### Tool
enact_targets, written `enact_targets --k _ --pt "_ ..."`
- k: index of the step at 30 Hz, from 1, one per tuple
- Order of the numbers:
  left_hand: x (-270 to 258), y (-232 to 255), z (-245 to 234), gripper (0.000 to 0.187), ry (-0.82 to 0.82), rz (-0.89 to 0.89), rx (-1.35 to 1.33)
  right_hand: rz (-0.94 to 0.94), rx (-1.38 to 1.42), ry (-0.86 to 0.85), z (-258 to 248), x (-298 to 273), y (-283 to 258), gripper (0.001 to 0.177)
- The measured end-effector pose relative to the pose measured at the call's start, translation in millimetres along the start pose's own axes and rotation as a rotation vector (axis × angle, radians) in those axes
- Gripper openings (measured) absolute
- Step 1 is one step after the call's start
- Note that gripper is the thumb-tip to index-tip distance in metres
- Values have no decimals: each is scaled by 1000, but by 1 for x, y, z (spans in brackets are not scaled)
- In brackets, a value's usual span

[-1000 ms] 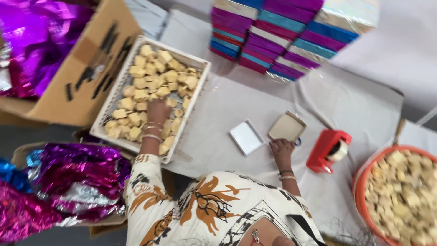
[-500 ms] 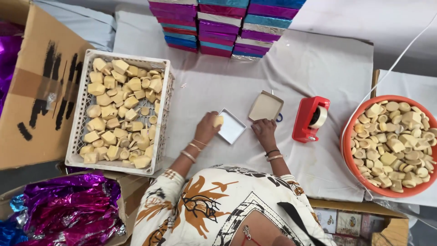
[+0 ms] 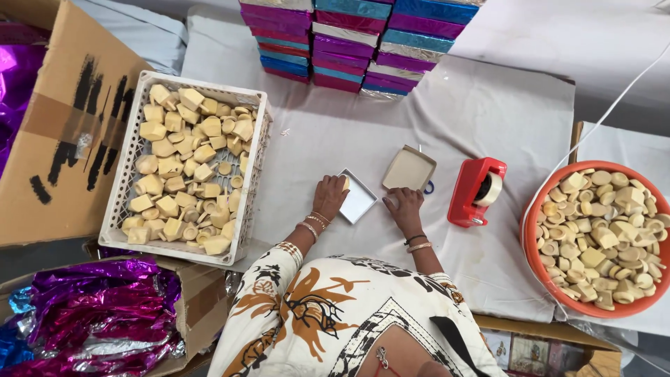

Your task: The person wraps small boxes with metallic foil, secures them with tape, and stacks them. They then open a new box, place wooden pieces inside, and prepare to wrap it with foil.

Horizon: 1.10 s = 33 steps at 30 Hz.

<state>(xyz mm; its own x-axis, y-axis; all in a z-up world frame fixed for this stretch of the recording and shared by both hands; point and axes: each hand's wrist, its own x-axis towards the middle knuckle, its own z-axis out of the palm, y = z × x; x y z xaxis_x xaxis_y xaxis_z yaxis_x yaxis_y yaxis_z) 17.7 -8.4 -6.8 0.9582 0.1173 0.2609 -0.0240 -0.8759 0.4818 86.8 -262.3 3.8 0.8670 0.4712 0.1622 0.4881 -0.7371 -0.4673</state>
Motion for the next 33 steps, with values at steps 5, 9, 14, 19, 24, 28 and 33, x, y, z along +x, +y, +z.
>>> enact_targets --k 5,9,14,19,24,28,33 --pt "-3 -1 -5 36 9 -67 -20 -14 -4 -7 1 0 2 27" --pt "-2 -8 4 35 29 -53 -27 -26 -22 -9 4 0 4 27" --pt "6 -20 30 35 35 -54 20 -40 5 -19 9 2 9 22" --pt "29 -30 45 26 21 -77 54 -46 9 -90 3 6 -14 36" --pt "56 -30 68 35 94 -123 145 42 -72 -136 7 14 -31 71" --pt "63 -14 47 46 84 -183 89 47 -49 -138 6 22 -46 82" --pt "53 -14 23 60 132 -186 -161 51 -211 -175 25 21 -32 74"
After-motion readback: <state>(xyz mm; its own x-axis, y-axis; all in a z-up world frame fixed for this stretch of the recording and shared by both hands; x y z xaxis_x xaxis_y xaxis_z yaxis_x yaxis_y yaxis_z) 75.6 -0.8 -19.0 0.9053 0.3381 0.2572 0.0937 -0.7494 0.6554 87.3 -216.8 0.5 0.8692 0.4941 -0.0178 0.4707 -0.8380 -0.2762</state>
